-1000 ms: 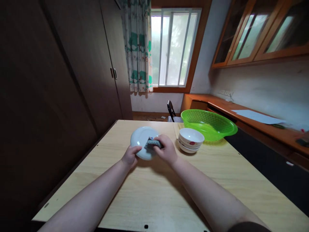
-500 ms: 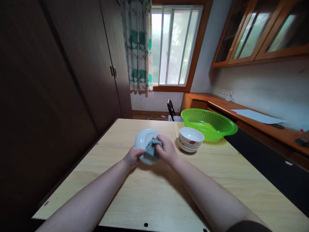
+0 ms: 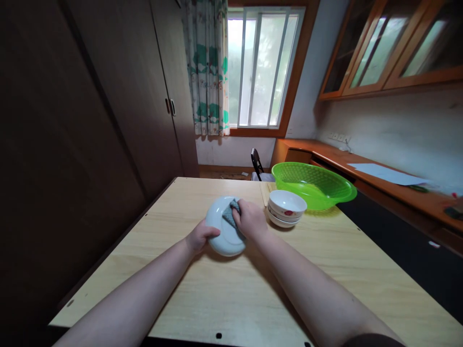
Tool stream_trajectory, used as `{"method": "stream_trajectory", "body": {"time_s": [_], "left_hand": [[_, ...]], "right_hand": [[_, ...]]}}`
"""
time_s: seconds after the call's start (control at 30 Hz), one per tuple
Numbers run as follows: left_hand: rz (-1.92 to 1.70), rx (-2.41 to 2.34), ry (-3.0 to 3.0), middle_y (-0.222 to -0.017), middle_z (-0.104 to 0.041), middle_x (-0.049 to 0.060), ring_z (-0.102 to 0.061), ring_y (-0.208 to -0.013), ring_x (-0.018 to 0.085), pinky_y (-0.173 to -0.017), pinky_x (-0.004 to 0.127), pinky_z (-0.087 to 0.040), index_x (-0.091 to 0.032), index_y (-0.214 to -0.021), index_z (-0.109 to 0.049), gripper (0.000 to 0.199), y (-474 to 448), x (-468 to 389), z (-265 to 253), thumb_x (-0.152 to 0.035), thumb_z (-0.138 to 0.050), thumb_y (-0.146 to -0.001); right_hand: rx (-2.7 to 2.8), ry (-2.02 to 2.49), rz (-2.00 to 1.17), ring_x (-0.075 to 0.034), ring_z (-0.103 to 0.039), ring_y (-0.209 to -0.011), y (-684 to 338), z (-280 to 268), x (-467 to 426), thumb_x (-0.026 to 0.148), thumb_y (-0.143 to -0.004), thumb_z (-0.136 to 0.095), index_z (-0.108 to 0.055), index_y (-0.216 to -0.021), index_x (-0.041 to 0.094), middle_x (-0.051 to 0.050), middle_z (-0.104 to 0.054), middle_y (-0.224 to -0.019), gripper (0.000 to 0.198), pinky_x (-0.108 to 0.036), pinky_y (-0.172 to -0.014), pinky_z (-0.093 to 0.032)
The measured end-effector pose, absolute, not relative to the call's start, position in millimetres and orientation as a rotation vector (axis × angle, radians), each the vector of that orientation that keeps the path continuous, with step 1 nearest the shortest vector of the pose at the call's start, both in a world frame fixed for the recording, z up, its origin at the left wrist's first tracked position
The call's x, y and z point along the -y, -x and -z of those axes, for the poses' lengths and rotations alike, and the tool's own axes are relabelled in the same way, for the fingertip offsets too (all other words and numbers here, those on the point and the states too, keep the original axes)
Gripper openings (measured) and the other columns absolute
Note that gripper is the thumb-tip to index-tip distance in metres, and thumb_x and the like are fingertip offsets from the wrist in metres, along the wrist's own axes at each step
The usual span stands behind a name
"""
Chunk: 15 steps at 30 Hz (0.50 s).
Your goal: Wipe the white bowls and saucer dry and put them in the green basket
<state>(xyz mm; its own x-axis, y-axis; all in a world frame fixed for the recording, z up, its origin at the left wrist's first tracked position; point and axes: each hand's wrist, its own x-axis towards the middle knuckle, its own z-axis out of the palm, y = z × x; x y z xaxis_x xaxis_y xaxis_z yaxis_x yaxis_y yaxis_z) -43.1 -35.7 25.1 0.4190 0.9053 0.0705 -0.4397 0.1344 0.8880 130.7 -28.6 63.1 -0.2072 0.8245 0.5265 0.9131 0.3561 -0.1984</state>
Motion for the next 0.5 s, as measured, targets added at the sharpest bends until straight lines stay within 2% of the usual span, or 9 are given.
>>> {"method": "stream_trajectory", "body": {"time_s": [0.13,0.33,0.5], "left_hand": [[-1.047,-0.536,-1.014,-0.088,-0.071,0.014,-0.063,-0.087,0.031,-0.077,0.037,-0.047,-0.01,-0.097,-0.069,0.045,42.7,35.7,-22.1,-0.013,-0.07,-0.051],[-1.058,-0.609,-0.991,-0.07,-0.07,0.008,-0.063,-0.064,0.022,-0.062,0.03,-0.047,-0.011,-0.076,-0.069,0.027,44.6,30.6,-14.3,-0.011,-0.067,-0.05],[-1.098,-0.595,-1.008,-0.086,-0.072,0.013,-0.064,-0.082,0.029,-0.073,0.035,-0.047,-0.009,-0.092,-0.069,0.042,43.3,33.5,-23.1,-0.012,-0.067,-0.05]], "right_hand": [[2.023,1.634,0.258,-0.021,-0.056,-0.074,-128.9,-65.9,29.7,0.032,-0.089,-0.042,-0.056,-0.087,0.017,-0.009,-0.065,-0.079,0.021,-0.029,-0.061,-0.028],[2.244,1.417,0.225,-0.019,-0.056,-0.073,-103.9,-53.7,49.0,0.032,-0.089,-0.045,-0.057,-0.091,0.017,-0.007,-0.066,-0.079,0.02,-0.029,-0.062,-0.029],[2.069,1.651,0.22,-0.02,-0.058,-0.074,-123.4,-59.8,30.0,0.033,-0.091,-0.041,-0.054,-0.094,0.016,-0.009,-0.066,-0.082,0.021,-0.028,-0.061,-0.029]]}}
